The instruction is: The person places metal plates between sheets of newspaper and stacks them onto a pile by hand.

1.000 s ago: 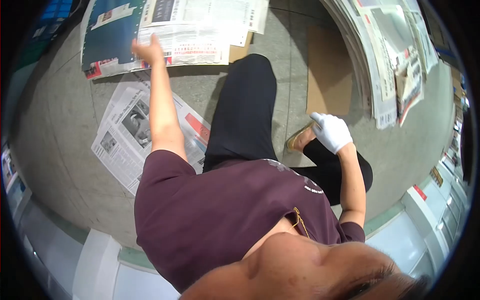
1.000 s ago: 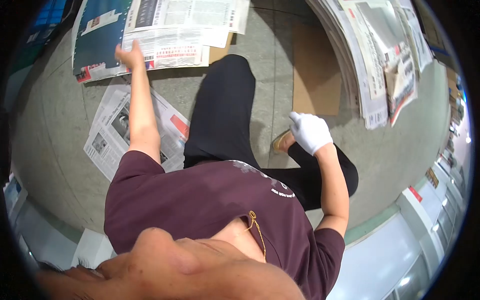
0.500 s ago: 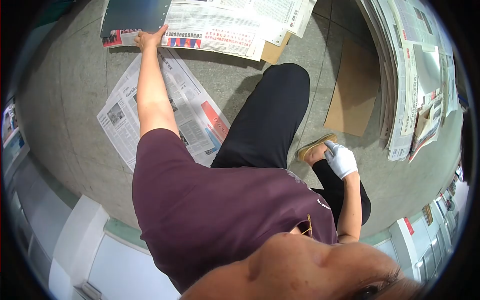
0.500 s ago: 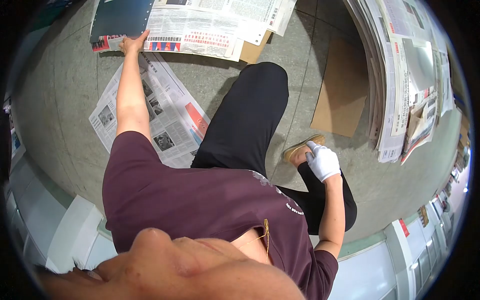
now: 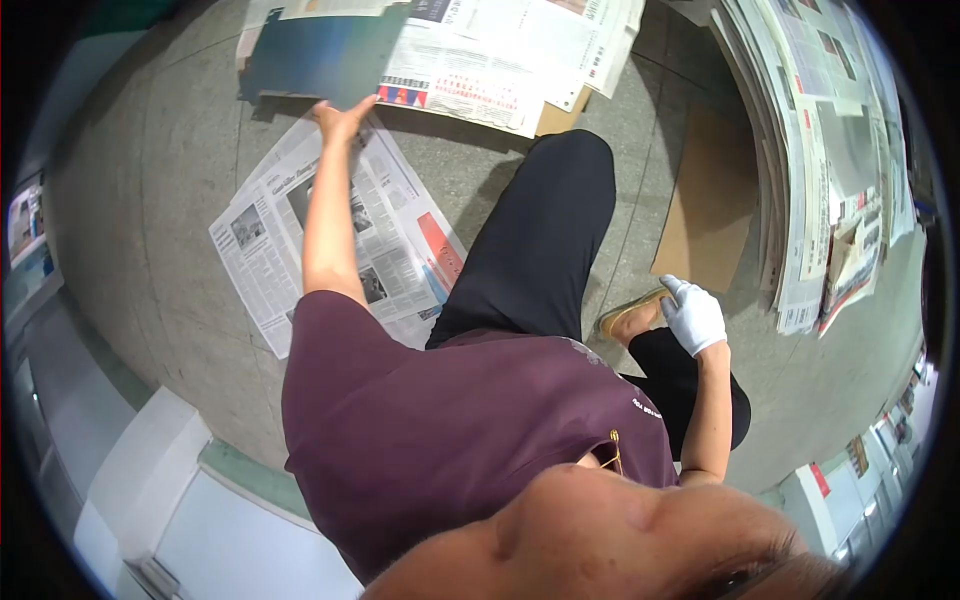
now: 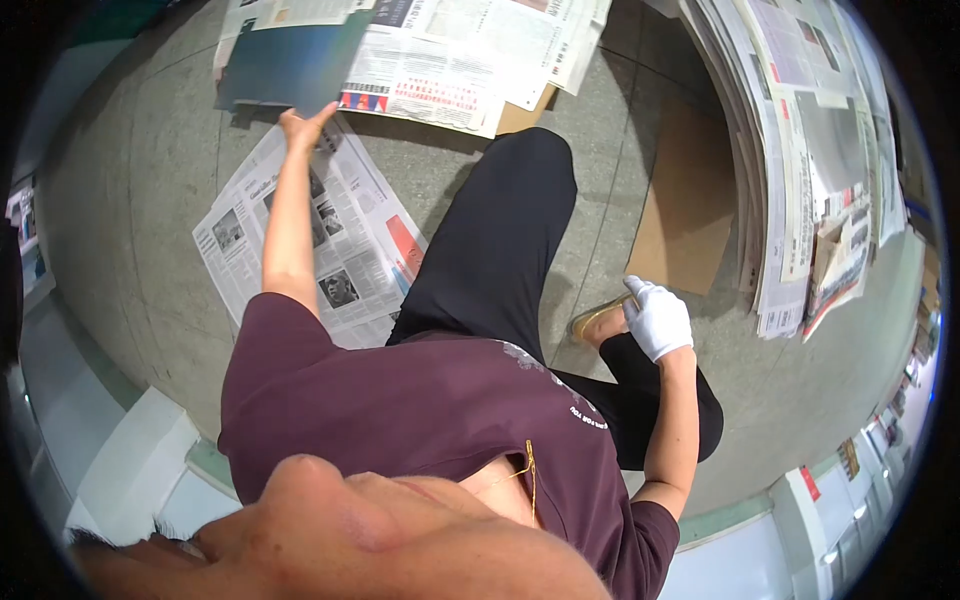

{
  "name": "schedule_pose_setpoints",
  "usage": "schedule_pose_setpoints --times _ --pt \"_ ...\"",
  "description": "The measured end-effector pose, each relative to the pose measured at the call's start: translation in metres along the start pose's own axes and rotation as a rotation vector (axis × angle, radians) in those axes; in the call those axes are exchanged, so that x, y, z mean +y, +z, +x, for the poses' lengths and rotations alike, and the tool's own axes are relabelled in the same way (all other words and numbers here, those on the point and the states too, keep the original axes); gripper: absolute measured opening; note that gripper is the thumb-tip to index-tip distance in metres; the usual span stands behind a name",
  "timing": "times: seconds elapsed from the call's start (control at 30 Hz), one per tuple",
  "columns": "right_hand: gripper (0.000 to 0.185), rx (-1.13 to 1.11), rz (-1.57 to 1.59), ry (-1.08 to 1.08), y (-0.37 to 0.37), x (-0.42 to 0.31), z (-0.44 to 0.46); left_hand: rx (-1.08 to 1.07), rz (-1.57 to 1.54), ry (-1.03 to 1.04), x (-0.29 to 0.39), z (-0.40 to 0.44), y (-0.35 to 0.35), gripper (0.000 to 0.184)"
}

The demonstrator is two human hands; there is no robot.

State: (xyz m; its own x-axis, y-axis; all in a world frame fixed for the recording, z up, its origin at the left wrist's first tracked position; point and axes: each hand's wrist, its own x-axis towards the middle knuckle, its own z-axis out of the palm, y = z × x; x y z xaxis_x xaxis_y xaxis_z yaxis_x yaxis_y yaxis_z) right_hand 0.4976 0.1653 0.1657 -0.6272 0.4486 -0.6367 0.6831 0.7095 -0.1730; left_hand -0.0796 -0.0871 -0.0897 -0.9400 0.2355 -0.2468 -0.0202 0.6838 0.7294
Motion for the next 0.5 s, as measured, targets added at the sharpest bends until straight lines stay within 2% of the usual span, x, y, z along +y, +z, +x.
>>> schedule_pose_setpoints --times 0.07,0.17,0.27,0.4,0.43,0.5 --pt "0.034 -0.002 -0.001 -0.024 0.001 -0.001 0.003 -0.263 -0.466 -0.137 0.009 -0.031 0.003 0.082" --pt "0.034 -0.011 -0.014 -0.039 0.003 0.001 0.002 -0.154 -1.141 -0.48 0.004 -0.039 0.01 0.057" --pt "0.034 -0.01 -0.043 -0.05 0.0 0.001 -0.002 -0.127 -1.153 -0.52 -0.003 -0.022 0.007 0.046" --pt "0.033 -0.006 -0.064 -0.068 -0.011 -0.005 -0.001 -0.353 -1.053 -0.359 0.011 -0.013 -0.018 0.03" --pt "0.033 -0.012 -0.069 -0.066 -0.016 -0.008 -0.001 -0.369 -1.043 -0.258 0.031 -0.022 -0.027 0.02" --pt "0.033 -0.009 -0.053 -0.095 -0.025 -0.012 -0.002 -0.465 -1.049 -0.145 0.048 -0.026 -0.033 0.018"
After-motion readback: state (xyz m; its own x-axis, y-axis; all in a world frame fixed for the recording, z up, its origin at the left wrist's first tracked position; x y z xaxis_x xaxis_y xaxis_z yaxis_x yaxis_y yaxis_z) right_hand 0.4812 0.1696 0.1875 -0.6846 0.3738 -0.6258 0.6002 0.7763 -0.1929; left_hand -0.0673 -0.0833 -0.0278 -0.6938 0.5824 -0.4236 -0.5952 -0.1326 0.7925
